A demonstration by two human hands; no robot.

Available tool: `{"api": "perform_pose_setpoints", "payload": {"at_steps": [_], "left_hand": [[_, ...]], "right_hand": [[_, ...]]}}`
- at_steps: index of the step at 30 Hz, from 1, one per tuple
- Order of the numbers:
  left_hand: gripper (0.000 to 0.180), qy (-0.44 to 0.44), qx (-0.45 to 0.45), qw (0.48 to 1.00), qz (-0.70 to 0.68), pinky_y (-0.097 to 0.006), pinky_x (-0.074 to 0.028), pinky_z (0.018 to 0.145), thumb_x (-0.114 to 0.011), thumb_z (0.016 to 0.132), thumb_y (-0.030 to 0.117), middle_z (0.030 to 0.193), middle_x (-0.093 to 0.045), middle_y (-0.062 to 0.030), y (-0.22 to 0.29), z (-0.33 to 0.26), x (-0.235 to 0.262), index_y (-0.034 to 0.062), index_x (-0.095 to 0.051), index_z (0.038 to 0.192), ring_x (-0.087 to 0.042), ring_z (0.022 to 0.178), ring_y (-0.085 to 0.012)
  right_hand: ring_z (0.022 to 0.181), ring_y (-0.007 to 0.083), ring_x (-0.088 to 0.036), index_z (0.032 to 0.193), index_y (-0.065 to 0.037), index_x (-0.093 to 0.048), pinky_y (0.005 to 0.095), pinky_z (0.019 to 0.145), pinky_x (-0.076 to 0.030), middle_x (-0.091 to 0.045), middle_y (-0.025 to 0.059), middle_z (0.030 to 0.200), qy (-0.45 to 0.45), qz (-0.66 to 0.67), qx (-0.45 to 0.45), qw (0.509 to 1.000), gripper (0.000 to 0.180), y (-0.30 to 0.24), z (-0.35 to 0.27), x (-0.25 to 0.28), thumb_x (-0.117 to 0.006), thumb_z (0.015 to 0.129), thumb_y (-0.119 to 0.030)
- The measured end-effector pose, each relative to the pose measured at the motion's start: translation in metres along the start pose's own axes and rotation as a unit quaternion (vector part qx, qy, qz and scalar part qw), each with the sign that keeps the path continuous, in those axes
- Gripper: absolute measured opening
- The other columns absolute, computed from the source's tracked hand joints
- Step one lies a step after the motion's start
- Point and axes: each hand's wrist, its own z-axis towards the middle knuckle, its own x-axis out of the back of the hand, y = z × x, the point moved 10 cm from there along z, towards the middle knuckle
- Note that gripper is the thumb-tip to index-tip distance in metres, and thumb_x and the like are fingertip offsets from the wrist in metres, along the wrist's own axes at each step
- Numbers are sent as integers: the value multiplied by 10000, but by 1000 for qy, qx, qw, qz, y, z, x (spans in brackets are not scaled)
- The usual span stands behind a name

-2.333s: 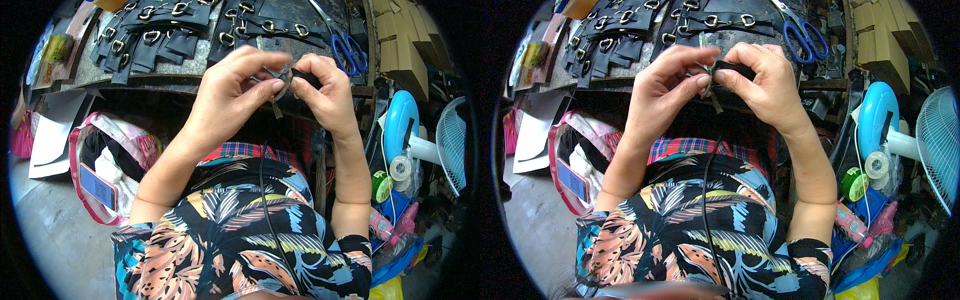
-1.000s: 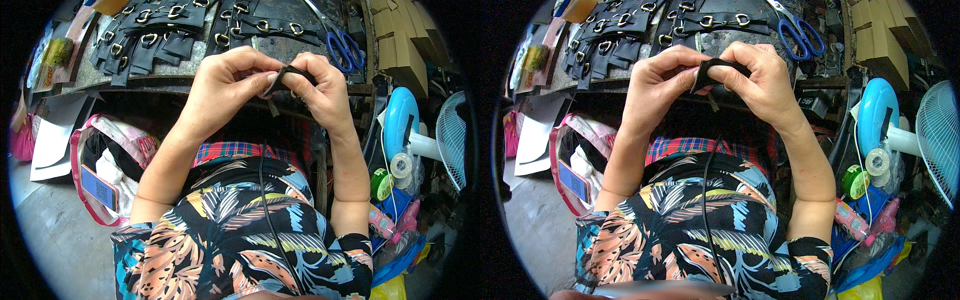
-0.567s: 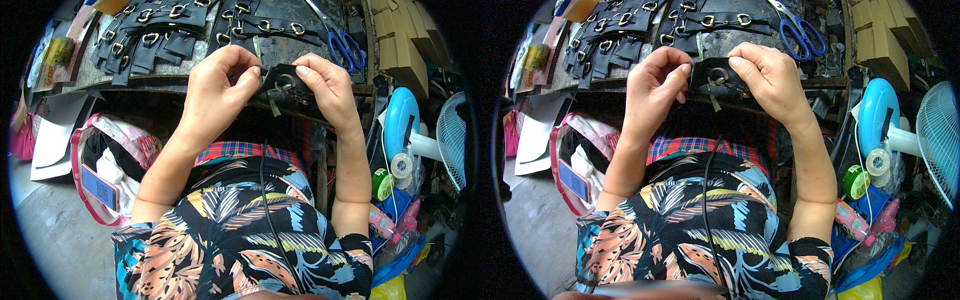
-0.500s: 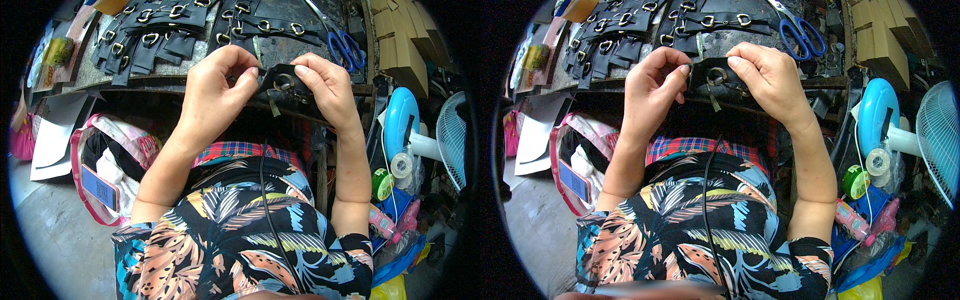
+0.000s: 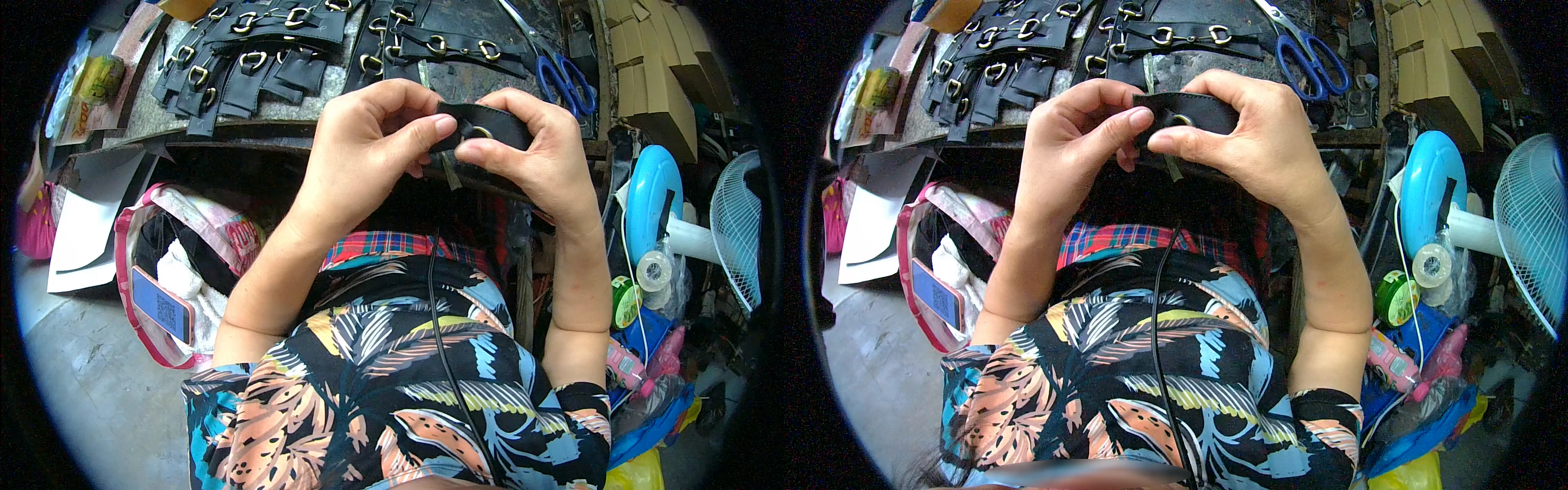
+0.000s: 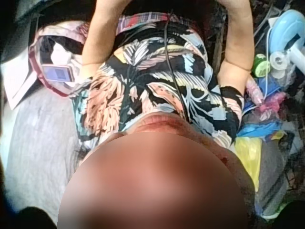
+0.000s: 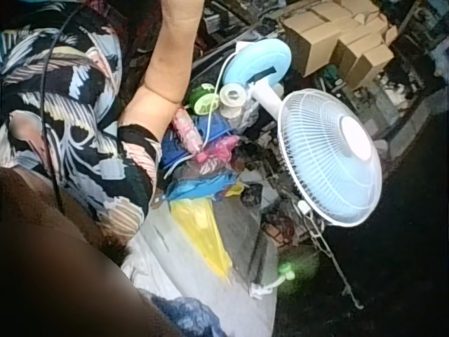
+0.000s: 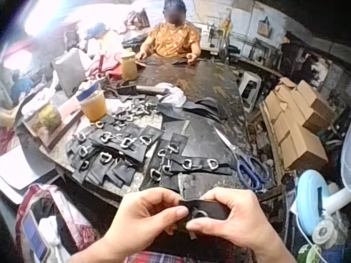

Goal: The person assembles black leather straps with brass D-rings and buckles. They fold the strap ends, use blue-handled scissors to trim excess material, and attach metal hardware by hand, then place the finished straps on the worktable.

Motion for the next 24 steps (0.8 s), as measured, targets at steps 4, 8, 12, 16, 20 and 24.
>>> {"api": "perform_pose_setpoints", "payload": {"at_steps": [4, 8, 12, 16, 20, 24], "left_hand": [[174, -78, 47, 989, -118, -225, -523, 606, -748, 964, 113, 842, -697, -24, -8, 4, -10, -17, -694, 1065, -639, 684, -74], [158, -11, -123, 973, 194, -210, -504, 642, -742, 967, 108, 917, -690, -23, 19, 2, -4, 2, -675, 1063, -629, 759, -61], [148, -47, -57, 994, 79, -194, -474, 740, -724, 958, 61, 986, -654, -3, 6, 1, -6, 6, -647, 1072, -600, 872, -44], [98, -2, -112, 989, 98, -255, -508, 705, -727, 907, 46, 901, -669, -45, 16, -2, 1, 40, -684, 994, -627, 799, -141], [157, 38, -244, 862, 442, -336, -520, 718, -761, 846, 54, 873, -638, -55, 37, -17, -12, 78, -714, 994, -614, 803, -213], [174, 84, -317, 774, 542, -388, -536, 754, -787, 787, 91, 943, -655, -60, 48, -31, -18, 106, -727, 950, -608, 884, -290]], "right_hand": [[711, 58, -600, 962, 7, -746, 259, 642, -497, -687, 9, 759, -32, 49, -52, 997, 237, 8, 2, -6, -816, 907, -213], [750, 45, -579, 972, 8, -728, 231, 686, -475, -672, -19, 800, -98, 76, -34, 992, 194, 3, 3, -12, -779, 937, -176], [792, 43, -568, 1012, 6, -709, 226, 724, -472, -652, -30, 841, -152, 138, -36, 978, 193, 1, 6, -18, -756, 958, -173], [858, 70, -582, 1106, -5, -684, 249, 759, -484, -644, -17, 917, -120, 34, -2, 992, 261, 2, 10, -7, -776, 934, -178], [863, 111, -628, 1155, -72, -729, 264, 765, -499, -667, 53, 942, 39, -287, 29, 957, 304, 1, 14, 35, -804, 881, -179], [869, 246, -657, 991, -64, -738, 362, 786, -523, -692, 65, 899, 137, -272, 145, 941, 225, -28, -1, 46, -822, 845, -213]]}}
